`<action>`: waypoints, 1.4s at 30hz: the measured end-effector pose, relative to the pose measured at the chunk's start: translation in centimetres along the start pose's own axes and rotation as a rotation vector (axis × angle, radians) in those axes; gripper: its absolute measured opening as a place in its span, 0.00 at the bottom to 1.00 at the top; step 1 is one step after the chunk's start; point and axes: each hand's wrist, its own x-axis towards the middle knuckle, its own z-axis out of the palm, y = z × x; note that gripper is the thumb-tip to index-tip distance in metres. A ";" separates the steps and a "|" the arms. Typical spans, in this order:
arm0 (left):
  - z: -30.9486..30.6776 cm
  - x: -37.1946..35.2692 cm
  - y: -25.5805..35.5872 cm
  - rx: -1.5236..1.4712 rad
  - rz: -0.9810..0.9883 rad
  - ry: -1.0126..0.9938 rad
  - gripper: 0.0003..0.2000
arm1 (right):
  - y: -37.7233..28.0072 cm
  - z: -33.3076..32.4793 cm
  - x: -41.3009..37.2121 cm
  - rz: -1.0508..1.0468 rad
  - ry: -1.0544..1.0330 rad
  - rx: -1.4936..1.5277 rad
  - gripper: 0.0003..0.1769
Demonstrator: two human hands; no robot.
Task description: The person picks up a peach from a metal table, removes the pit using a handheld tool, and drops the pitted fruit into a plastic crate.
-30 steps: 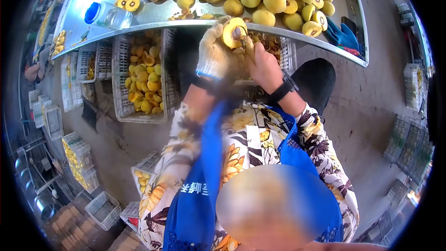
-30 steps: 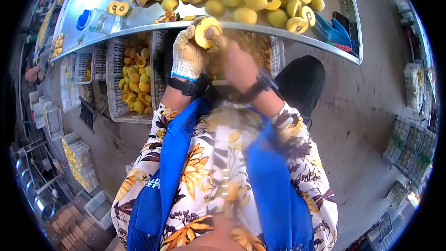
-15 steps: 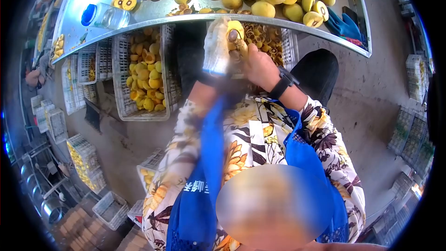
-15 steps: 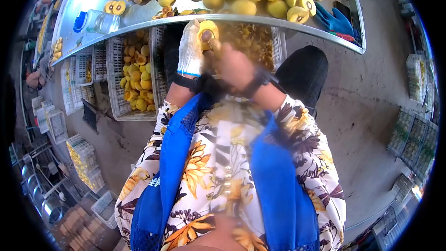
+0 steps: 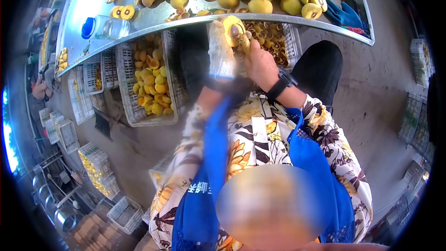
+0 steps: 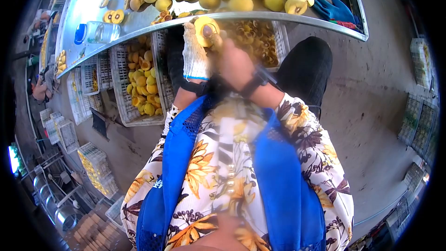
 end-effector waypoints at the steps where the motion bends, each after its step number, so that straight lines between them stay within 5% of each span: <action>1: -0.4 0.2 0.0 -0.008 -0.025 -0.023 0.27 | -0.1 0.0 0.0 0.018 -0.004 -0.003 0.11; 15: -1.2 0.9 -0.3 0.351 0.233 -0.136 0.20 | 0.0 -0.5 -0.3 0.095 -0.180 0.071 0.12; 22: -2.1 1.2 2.5 0.461 -0.004 -0.261 0.21 | 0.1 -1.1 0.1 0.038 -0.329 0.065 0.12; 25: -2.5 2.1 2.8 0.509 -0.131 -0.163 0.21 | -1.9 -2.8 0.7 0.115 -0.428 0.266 0.09; 29: -1.7 1.2 1.4 0.297 0.199 -0.092 0.19 | -0.5 -0.8 0.4 0.396 -0.490 0.696 0.06; 31: 1.0 -1.2 0.9 0.499 0.415 0.016 0.16 | -0.6 -0.5 0.4 0.423 -0.496 0.734 0.06; 33: 0.0 0.2 0.6 0.318 0.403 0.009 0.15 | -0.6 0.0 -0.1 0.454 -0.514 0.754 0.06; 36: -0.7 0.8 1.1 0.102 0.051 0.012 0.14 | -0.3 0.4 -0.1 0.455 -0.537 0.736 0.07; 42: 0.0 1.1 1.9 0.096 -0.187 0.054 0.14 | -0.8 1.0 -0.7 0.456 -0.468 0.689 0.10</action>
